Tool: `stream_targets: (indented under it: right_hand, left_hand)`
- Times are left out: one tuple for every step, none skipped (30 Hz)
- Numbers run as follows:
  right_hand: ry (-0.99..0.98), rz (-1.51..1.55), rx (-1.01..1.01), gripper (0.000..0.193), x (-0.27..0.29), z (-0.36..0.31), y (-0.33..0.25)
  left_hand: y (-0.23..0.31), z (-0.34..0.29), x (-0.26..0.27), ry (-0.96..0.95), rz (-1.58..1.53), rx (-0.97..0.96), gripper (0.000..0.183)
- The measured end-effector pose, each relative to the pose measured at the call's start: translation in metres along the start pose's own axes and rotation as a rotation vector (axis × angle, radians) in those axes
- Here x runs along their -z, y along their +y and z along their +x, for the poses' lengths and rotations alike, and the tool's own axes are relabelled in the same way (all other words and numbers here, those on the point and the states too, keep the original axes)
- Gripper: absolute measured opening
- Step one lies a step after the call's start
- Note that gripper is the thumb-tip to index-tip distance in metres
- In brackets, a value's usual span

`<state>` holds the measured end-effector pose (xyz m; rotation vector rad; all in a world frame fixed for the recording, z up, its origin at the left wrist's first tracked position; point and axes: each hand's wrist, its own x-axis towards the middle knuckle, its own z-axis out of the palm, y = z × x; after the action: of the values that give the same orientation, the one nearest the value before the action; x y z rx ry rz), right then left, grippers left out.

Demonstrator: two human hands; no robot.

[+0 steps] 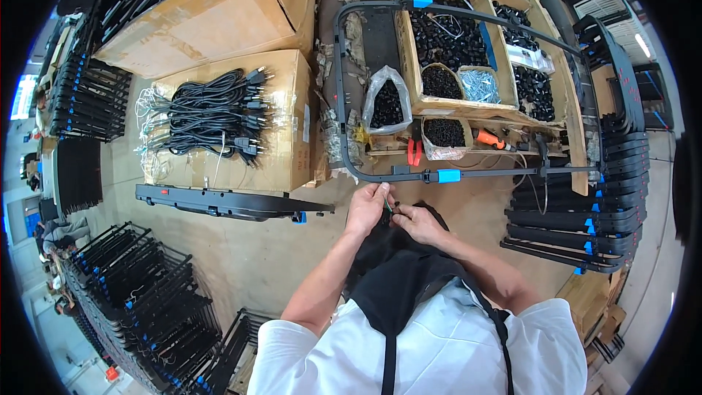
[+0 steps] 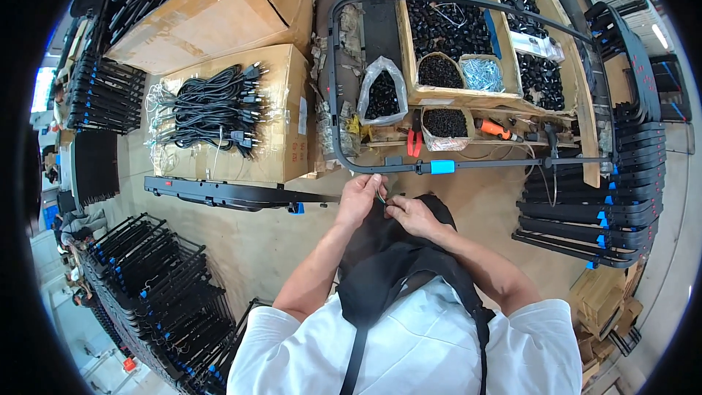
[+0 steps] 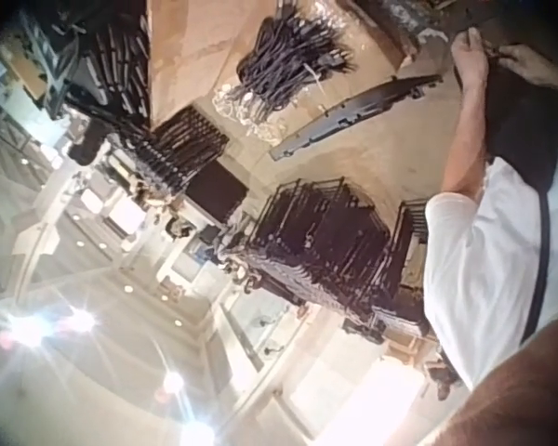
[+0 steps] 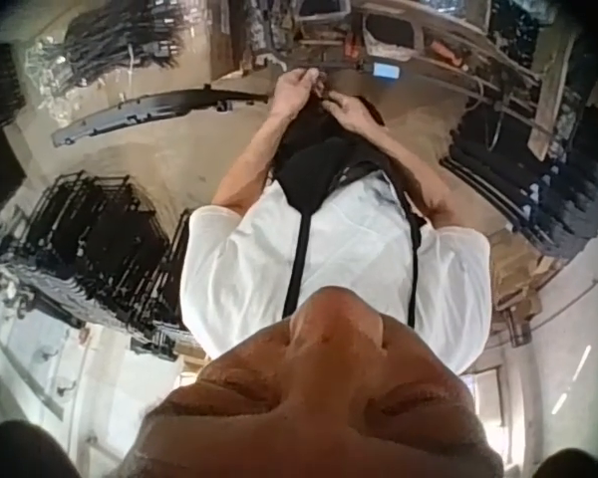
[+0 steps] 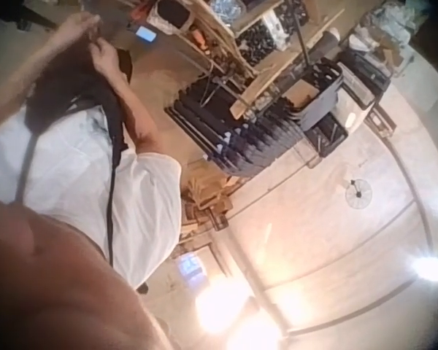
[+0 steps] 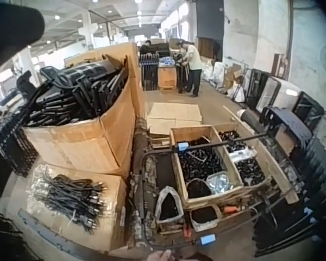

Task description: Assembling treadmill motor housing components by screwing plastic covers onto a metal frame and securing internal power cables with zip ties.

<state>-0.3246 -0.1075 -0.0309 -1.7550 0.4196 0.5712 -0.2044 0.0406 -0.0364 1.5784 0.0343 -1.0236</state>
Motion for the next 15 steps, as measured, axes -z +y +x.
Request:
stream_targets:
  right_hand:
    - [-0.003,0.004,0.004,0.024,-0.001,0.0,-0.002]
    - [-0.005,0.022,0.009,0.025,-0.002,0.001,-0.004]
    - [0.001,0.043,0.009,0.025,-0.001,0.001,-0.002]
    - [0.006,0.049,0.008,0.025,-0.001,0.001,0.0]
    - [0.011,0.049,0.0,0.025,-0.001,0.001,0.002]
    - [0.014,0.05,-0.006,0.025,-0.001,0.001,0.003]
    - [0.016,0.057,-0.007,0.025,-0.001,0.002,0.004]
    - [0.004,0.051,-0.02,0.025,-0.001,0.004,0.006]
    - [-0.009,0.045,-0.036,0.025,0.0,0.005,0.007]
    - [-0.007,0.053,-0.038,0.025,-0.001,0.005,0.008]
    - [-0.01,0.058,-0.016,0.025,-0.002,0.006,0.008]
    - [-0.016,0.06,0.007,0.025,-0.002,0.007,0.004]
    - [-0.018,0.067,0.007,0.025,-0.002,0.007,0.0]
    - [-0.022,0.073,0.01,0.025,-0.002,0.008,-0.004]
    - [-0.023,0.08,0.011,0.025,-0.001,0.009,-0.006]
  left_hand:
    - [-0.006,0.002,0.001,0.04,-0.079,0.003,0.029]
    - [-0.012,0.003,0.002,0.08,-0.157,0.006,0.029]
    - [-0.012,0.002,-0.001,0.075,-0.151,0.009,0.029]
    - [-0.013,-0.001,-0.005,0.108,-0.125,0.002,0.029]
    - [-0.013,-0.003,-0.009,0.142,-0.098,-0.005,0.03]
    - [-0.013,-0.005,-0.011,0.14,-0.092,-0.003,0.03]
    - [-0.014,-0.007,-0.013,0.155,-0.089,-0.05,0.03]
    - [-0.013,-0.007,-0.014,0.17,-0.086,-0.098,0.03]
    - [-0.009,-0.007,-0.015,0.167,-0.079,-0.093,0.03]
    - [-0.004,-0.006,-0.014,0.169,0.016,-0.055,0.029]
    - [0.001,-0.005,-0.014,0.171,0.111,-0.017,0.028]
    - [-0.001,-0.003,-0.011,0.171,0.117,-0.013,0.028]
    - [-0.003,-0.001,-0.007,0.181,0.014,0.035,0.027]
    - [-0.006,0.001,-0.005,0.191,-0.089,0.083,0.027]
    - [-0.004,0.001,-0.007,0.189,-0.082,0.087,0.027]
